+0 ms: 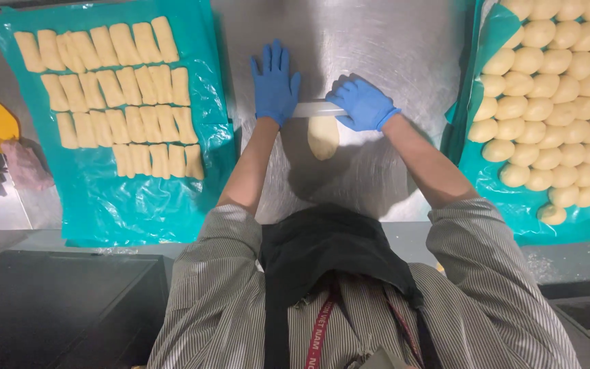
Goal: Shape dough into flat rectangles using a rolling pin on a stainless steel counter.
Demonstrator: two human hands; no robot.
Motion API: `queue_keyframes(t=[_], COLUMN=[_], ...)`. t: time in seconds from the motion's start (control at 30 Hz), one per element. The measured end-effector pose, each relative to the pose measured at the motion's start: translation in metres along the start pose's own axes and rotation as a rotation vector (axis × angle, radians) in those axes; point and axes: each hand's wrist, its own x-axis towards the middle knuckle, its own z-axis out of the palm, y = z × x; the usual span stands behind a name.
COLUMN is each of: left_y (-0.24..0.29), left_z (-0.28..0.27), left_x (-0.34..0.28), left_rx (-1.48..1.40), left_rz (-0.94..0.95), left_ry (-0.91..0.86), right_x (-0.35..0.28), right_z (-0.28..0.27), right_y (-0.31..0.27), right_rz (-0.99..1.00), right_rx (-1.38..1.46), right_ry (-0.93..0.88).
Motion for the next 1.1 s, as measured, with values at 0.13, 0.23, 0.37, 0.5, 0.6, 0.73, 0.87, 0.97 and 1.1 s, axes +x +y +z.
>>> queue_keyframes(t=[0.13, 0.23, 0.37, 0.5, 0.6, 0.73, 0.87, 0.97, 1.1], left_y=[0.016, 0.024, 0.029, 0.019, 0.017, 0.020, 0.033, 0.044, 0.055], left_z=[-0.024, -0.008, -0.025, -0.020, -0.001, 0.020, 0.016, 0.019, 0.018], left_x=[-0.019, -0.059, -0.058, -0.026, -0.025, -0.060, -0.099, -0.134, -0.178], left_rx=[-0.059, -0.120, -0.123, -0.075, -0.055, -0.095, -0.148, -0.039, -0.082], left_rz=[-0.010, 0.027, -0.029, 0.003, 0.025, -0.016, -0.049, -0.006, -0.017], left_ry=[0.092, 0.026, -0.002, 0.155, 0.073, 0.007, -0.072, -0.106, -0.150], right_x=[-0.022, -0.046, -0.043, -0.014, -0.006, -0.019, -0.044, -0.065, -0.093], right_z=[0.028, 0.031, 0.031, 0.007, 0.015, 0.030, 0.040, 0.045, 0.061], right_y=[-0.003, -0.023, -0.022, -0.013, -0.011, -0.028, -0.064, -0.098, -0.134], right_rz=[-0.109, -0.034, 0.310, 0.363, 0.408, 0.479, 0.522, 0.580, 0.630], right_rx=[-0.173, 0.029, 0.274, 0.199, 0.157, 0.179, 0.145, 0.144, 0.089], right_ry=[0.182, 0.166, 0.282, 0.376, 0.332, 0.265, 0.198, 0.145, 0.147])
